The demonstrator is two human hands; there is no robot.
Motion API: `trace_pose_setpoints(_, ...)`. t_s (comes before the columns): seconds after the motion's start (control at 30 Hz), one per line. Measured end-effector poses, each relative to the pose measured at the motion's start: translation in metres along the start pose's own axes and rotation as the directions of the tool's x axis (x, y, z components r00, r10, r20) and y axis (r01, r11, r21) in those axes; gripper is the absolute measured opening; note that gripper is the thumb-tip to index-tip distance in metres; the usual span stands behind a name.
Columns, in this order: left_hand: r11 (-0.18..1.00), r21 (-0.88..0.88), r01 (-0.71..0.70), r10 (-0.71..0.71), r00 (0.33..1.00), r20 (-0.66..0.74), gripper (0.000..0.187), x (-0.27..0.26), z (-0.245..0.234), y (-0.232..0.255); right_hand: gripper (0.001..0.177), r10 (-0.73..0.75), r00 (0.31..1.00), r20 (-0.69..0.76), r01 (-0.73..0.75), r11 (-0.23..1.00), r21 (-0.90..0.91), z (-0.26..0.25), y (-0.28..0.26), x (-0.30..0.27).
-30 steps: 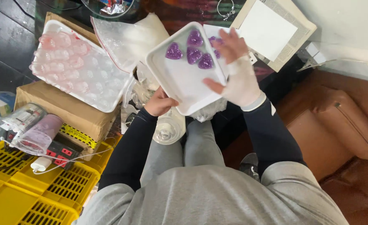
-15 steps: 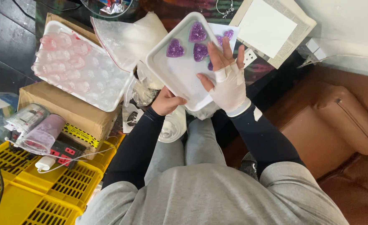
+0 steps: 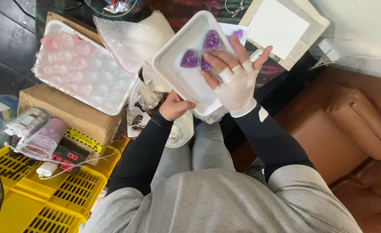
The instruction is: Preparing and sorting heart-shaped wax melts into a tray and stirring a wax mixture in a beaker.
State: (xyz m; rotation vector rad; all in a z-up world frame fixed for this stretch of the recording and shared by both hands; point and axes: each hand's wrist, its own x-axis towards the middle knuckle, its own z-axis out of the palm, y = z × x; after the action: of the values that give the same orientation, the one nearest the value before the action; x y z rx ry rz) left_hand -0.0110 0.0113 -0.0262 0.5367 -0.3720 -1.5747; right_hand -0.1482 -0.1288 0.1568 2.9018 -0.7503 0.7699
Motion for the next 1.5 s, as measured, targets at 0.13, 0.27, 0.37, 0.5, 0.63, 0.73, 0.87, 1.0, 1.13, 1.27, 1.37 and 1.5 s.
trace_pose_setpoints(0.13, 1.0, -0.01, -0.007, 0.007, 1.0, 0.005, 0.071, 0.001, 0.0, -0.001, 0.032, -0.018, 1.0, 0.01, 0.018, 1.0, -0.019, -0.001, 0.004, -0.002)
trace_pose_setpoints(0.27, 0.997, -0.07, -0.01, 0.01, 1.0, 0.001, 0.075, 0.003, 0.006, 0.0, 0.025, -0.025, 1.0, -0.008, 0.025, 1.0, -0.019, 0.0, 0.007, -0.003)
trace_pose_setpoints(0.37, 0.997, -0.078, -0.01, 0.01, 1.0, -0.002, 0.077, 0.005, 0.006, -0.003, 0.022, -0.034, 0.999, -0.02, 0.033, 0.999, -0.017, 0.003, 0.012, -0.003)
trace_pose_setpoints(0.5, 0.998, -0.069, 0.01, -0.01, 1.0, -0.012, 0.078, 0.007, 0.008, 0.0, 0.02, -0.039, 0.999, -0.026, 0.039, 0.999, 0.01, 0.005, 0.015, -0.003)
trace_pose_setpoints(0.63, 0.998, -0.068, 0.013, -0.013, 1.0, 0.004, 0.076, 0.008, 0.008, 0.0, 0.03, -0.007, 1.0, -0.003, 0.007, 1.0, 0.021, 0.005, 0.013, 0.0)
trace_pose_setpoints(0.73, 0.998, -0.058, -0.012, 0.012, 1.0, 0.003, 0.074, 0.01, 0.005, -0.004, 0.049, -0.015, 1.0, -0.003, 0.015, 1.0, 0.011, 0.008, 0.013, 0.0)
trace_pose_setpoints(0.87, 0.997, -0.072, -0.023, 0.021, 1.0, -0.02, 0.075, 0.011, 0.006, -0.003, 0.05, -0.019, 1.0, -0.018, 0.018, 0.999, -0.032, 0.008, 0.012, 0.002)
trace_pose_setpoints(1.0, 0.995, -0.083, -0.049, 0.047, 0.999, -0.026, 0.077, 0.013, 0.0, -0.005, 0.046, -0.051, 0.995, 0.082, 0.051, 0.999, 0.013, -0.003, 0.018, 0.001)
trace_pose_setpoints(1.13, 0.994, -0.105, -0.026, 0.02, 0.998, -0.052, 0.079, 0.011, 0.004, 0.006, 0.046, -0.139, 0.981, 0.133, 0.146, 0.989, -0.04, -0.009, 0.031, 0.003)
trace_pose_setpoints(1.27, 0.995, -0.099, -0.006, 0.003, 0.999, -0.037, 0.084, 0.011, -0.004, 0.006, 0.044, -0.272, 0.925, 0.266, 0.258, 0.962, 0.089, -0.022, 0.039, 0.008)
trace_pose_setpoints(1.37, 0.992, -0.126, 0.008, -0.013, 0.999, -0.036, 0.086, 0.009, -0.008, 0.004, 0.043, -0.319, 0.89, 0.327, 0.318, 0.946, 0.058, -0.037, 0.036, 0.013)
trace_pose_setpoints(1.5, 0.99, -0.142, 0.009, -0.018, 0.998, -0.064, 0.086, 0.01, 0.003, 0.013, 0.042, -0.392, 0.859, 0.33, 0.435, 0.898, -0.066, -0.051, 0.029, 0.015)
